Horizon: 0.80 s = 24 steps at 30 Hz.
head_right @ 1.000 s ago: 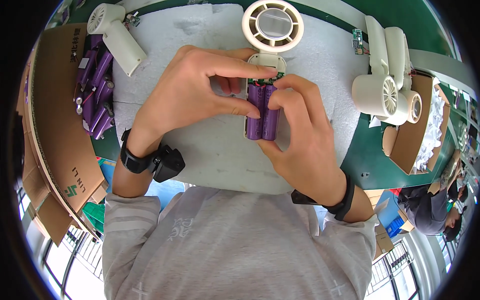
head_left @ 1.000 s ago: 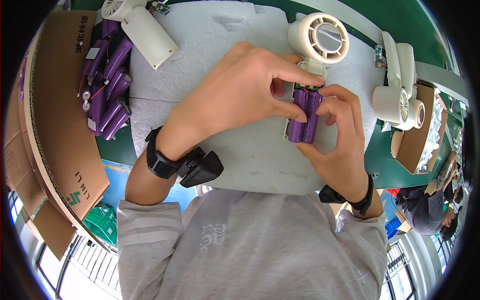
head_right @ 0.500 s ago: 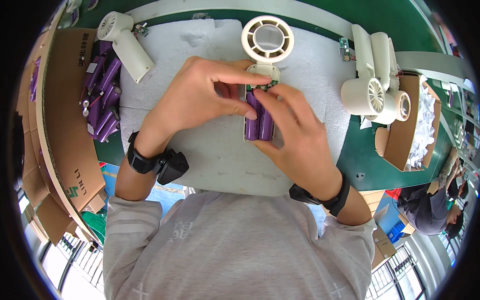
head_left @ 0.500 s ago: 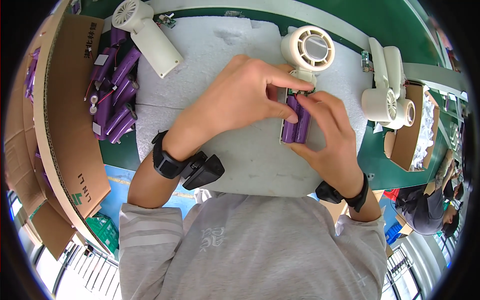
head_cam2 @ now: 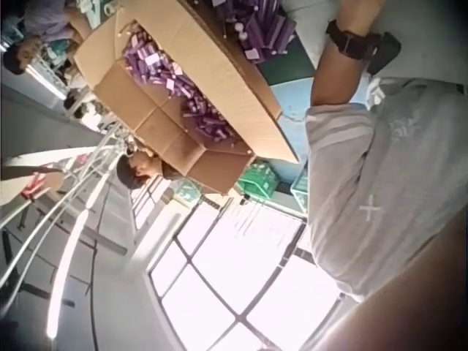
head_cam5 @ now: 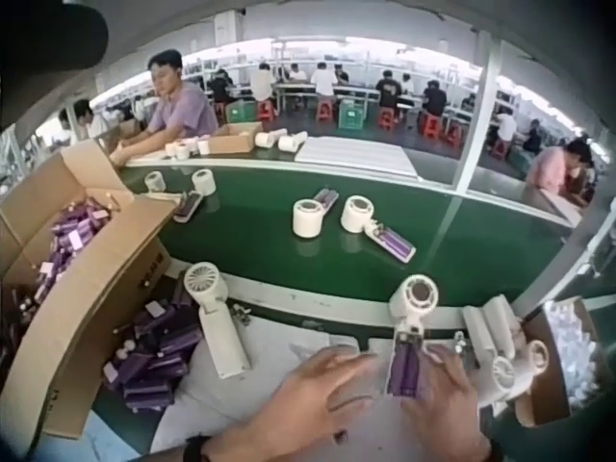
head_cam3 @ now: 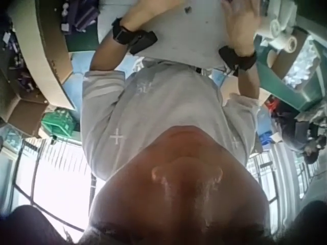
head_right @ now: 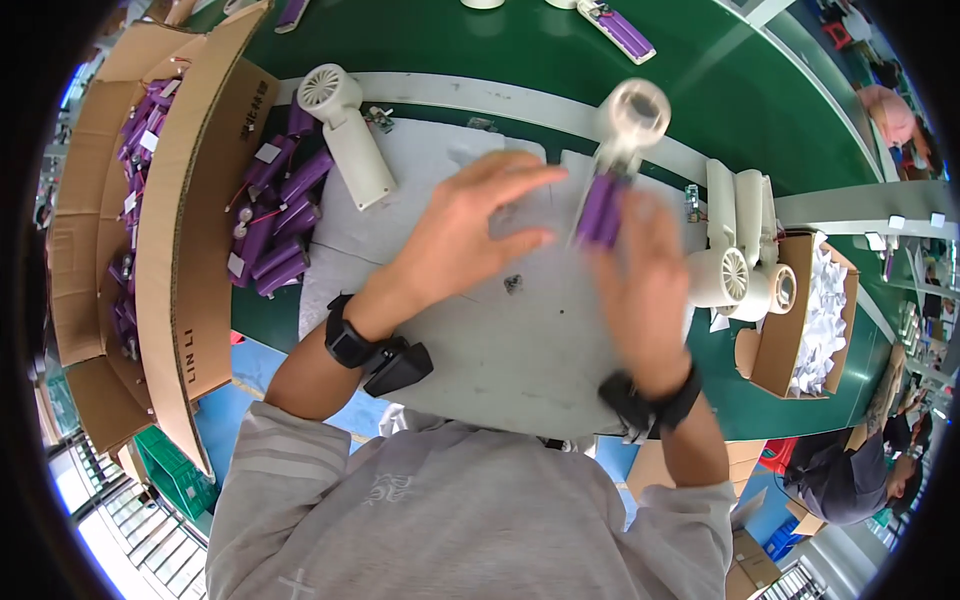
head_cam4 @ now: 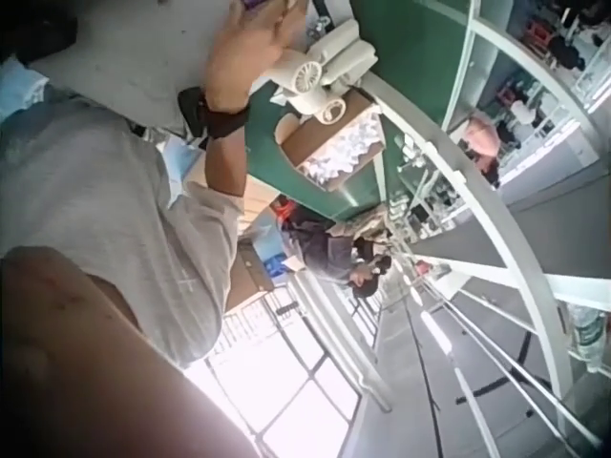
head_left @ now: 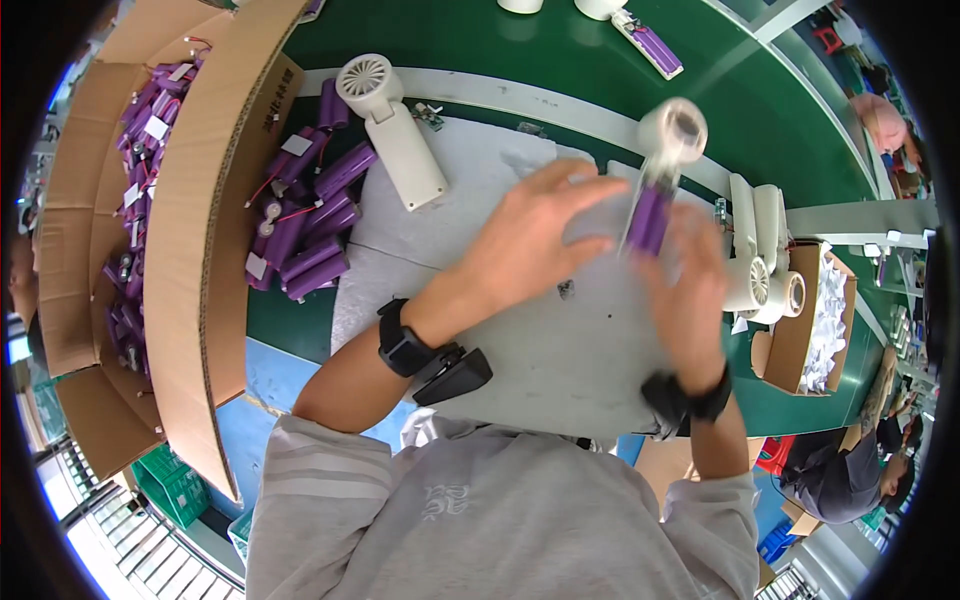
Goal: The person assembles handheld fans by connecting battery wires to a circuit board and pressing them into the fan housing. They repeat this process for multiple units, placing each partially assembled fan on the table or conveyor belt.
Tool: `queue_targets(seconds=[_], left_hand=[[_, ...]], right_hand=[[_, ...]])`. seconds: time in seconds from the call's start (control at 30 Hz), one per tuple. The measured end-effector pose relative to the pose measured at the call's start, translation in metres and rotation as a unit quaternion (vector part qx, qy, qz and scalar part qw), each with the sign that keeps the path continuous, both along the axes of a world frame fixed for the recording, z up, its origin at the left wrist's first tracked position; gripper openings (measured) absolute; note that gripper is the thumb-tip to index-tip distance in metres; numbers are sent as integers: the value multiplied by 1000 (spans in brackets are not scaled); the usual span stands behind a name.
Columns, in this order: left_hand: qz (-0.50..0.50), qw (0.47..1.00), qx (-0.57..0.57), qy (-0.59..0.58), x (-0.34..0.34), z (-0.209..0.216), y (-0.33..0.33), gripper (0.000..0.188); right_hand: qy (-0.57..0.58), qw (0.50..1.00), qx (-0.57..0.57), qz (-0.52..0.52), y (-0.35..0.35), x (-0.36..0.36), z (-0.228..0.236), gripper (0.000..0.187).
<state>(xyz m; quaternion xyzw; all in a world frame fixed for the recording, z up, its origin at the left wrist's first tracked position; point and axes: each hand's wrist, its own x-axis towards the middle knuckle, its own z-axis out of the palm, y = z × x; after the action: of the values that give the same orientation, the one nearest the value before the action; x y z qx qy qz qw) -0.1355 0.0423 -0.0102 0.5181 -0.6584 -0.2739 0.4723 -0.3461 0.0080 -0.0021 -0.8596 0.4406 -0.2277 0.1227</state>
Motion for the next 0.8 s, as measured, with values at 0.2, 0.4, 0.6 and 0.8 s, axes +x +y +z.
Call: queue_targets(seconds=[0.2, 0.4, 0.6, 0.8], left_hand=[[89, 996, -17, -15, 13, 0, -5, 36], [222, 957, -124, -140, 37, 0, -10, 35], [413, 850, -21, -327, 84, 23, 1, 40], [409, 814, 143, -387, 100, 5, -6, 52]], right_hand=[[-54, 997, -42, -46, -11, 15, 14, 56], [0, 999, -2, 32, 0, 8, -15, 50], [-66, 997, 47, 14, -4, 4, -21, 41], [-99, 994, 31, 28, -4, 4, -24, 38]])
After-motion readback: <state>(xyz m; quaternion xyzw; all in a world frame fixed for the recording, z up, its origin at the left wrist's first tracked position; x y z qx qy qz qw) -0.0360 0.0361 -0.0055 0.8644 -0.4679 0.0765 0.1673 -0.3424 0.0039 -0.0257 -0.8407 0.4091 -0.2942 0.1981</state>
